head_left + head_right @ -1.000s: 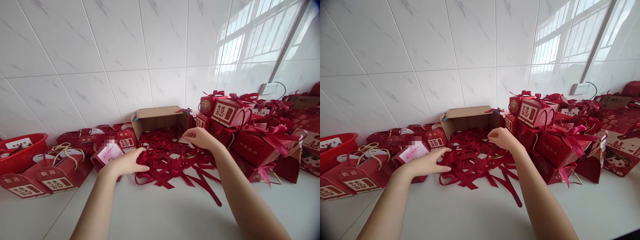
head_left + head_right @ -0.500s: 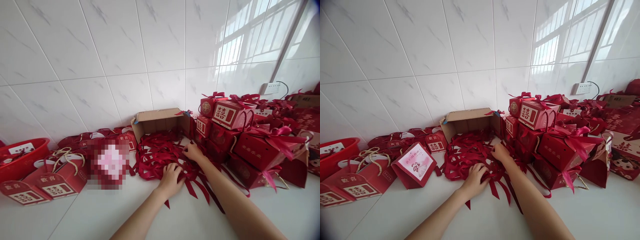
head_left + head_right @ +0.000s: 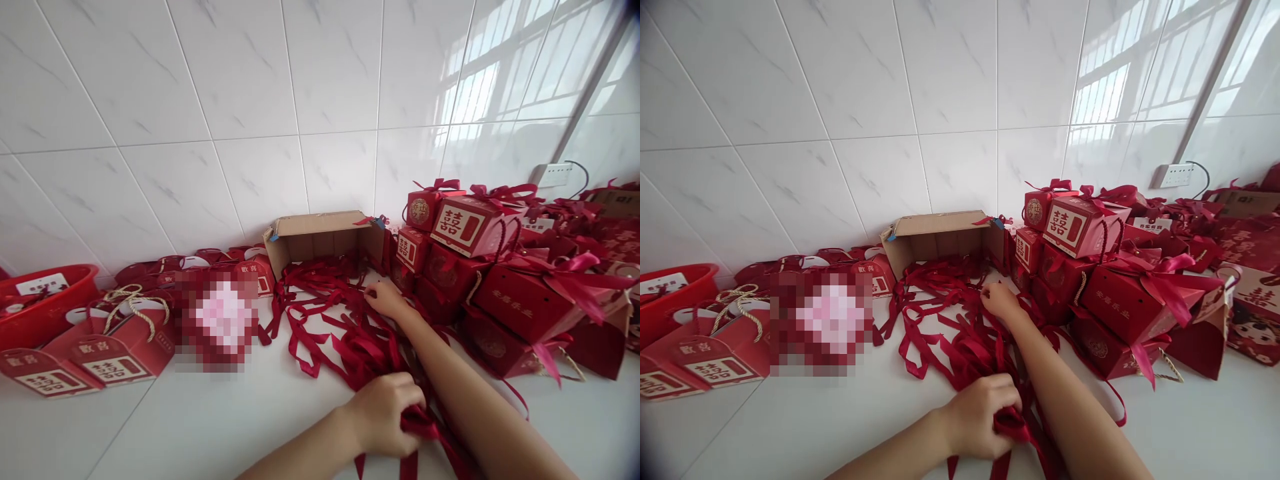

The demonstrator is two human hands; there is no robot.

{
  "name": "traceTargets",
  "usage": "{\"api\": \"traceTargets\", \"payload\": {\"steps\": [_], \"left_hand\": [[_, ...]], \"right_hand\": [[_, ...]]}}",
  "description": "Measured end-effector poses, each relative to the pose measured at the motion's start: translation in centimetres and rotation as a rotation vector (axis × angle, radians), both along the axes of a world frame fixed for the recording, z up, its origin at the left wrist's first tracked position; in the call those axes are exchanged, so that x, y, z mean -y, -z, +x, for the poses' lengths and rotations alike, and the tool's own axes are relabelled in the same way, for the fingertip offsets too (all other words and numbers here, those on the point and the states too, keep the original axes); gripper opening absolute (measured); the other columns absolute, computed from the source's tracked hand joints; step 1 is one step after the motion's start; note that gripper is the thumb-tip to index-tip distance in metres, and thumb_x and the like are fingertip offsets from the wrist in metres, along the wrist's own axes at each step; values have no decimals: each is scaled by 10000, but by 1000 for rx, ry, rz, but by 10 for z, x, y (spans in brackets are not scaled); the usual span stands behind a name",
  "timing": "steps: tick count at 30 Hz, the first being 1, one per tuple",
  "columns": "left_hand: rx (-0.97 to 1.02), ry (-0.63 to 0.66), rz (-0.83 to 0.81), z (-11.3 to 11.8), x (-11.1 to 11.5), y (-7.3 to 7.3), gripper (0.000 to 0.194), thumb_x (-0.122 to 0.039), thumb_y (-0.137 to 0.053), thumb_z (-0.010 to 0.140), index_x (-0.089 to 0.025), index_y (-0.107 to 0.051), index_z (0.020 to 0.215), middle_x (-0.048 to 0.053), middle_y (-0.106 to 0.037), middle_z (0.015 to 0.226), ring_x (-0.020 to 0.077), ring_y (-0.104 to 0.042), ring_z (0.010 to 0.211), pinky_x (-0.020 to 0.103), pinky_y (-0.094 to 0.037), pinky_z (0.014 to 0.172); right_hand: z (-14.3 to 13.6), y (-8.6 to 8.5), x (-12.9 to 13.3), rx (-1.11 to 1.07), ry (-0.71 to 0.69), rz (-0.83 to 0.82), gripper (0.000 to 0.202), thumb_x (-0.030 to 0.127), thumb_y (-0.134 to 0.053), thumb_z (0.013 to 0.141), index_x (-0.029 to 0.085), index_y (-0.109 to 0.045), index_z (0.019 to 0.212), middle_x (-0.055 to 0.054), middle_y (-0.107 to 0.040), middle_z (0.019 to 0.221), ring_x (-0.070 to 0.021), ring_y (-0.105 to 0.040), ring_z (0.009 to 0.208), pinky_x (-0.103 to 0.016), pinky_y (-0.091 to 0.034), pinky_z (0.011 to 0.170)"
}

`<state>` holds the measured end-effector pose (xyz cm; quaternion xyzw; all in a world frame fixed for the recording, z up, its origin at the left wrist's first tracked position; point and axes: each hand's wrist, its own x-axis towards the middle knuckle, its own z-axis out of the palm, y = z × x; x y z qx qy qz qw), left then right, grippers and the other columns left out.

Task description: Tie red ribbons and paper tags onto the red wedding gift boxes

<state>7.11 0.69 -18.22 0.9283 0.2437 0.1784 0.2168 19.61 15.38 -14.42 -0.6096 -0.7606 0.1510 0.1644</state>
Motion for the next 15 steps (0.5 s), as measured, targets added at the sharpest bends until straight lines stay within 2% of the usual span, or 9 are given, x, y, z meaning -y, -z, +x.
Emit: {"api": "traceTargets", "payload": {"steps": [2,4,6,8,10,12,15], "left_hand": [[-88,113,78,6,8,3,303,-373,-733,674,-193,-623,891,12,-597,822,156,-561,708,238,-453,627],[-192,223,181,10,14,5,322,-443,-687,742,-214,-640,965,25,-643,903,210,-589,853,294,-463,728],[-249,268,236,12,16,5,327,-476,-638,793,-230,-649,1010,30,-669,976,240,-584,960,337,-455,793],[-269,250,226,12,14,2,348,-486,-638,795,-217,-657,1016,38,-683,994,239,-587,975,343,-454,812],[-281,201,201,9,8,-2,370,-493,-678,756,-203,-674,985,45,-696,961,232,-601,932,333,-460,791],[-283,106,179,3,-2,-7,342,-487,-710,722,-217,-696,931,37,-705,919,224,-613,885,318,-463,762],[-269,-79,168,-13,-23,-15,233,-446,-678,759,-228,-714,832,29,-710,865,213,-625,846,310,-462,754]], "right_hand": [[-9,1,5,-23,-76,29,395,351,-538,941,202,-520,1306,-114,-496,1383,-260,-509,1228,-485,-429,1017],[-20,4,12,-22,-139,15,561,398,-574,907,249,-413,1424,-133,-332,1522,-333,-330,1383,-535,-327,1090],[-30,6,19,5,-185,-48,668,460,-625,854,280,-385,1451,-138,-247,1565,-402,-212,1426,-592,-263,1102],[-36,4,23,42,-229,-116,630,478,-642,839,260,-460,1401,-143,-308,1537,-406,-269,1401,-620,-270,1085],[-35,-2,23,79,-274,-166,471,429,-607,884,207,-549,1295,-129,-456,1433,-326,-436,1304,-567,-359,1053],[-28,-12,21,124,-293,-210,324,367,-575,921,175,-597,1180,-92,-576,1276,-238,-572,1130,-471,-471,967],[-11,-25,17,196,-227,-253,251,342,-554,937,169,-617,1108,-71,-629,1143,-188,-627,970,-387,-536,853]]}}
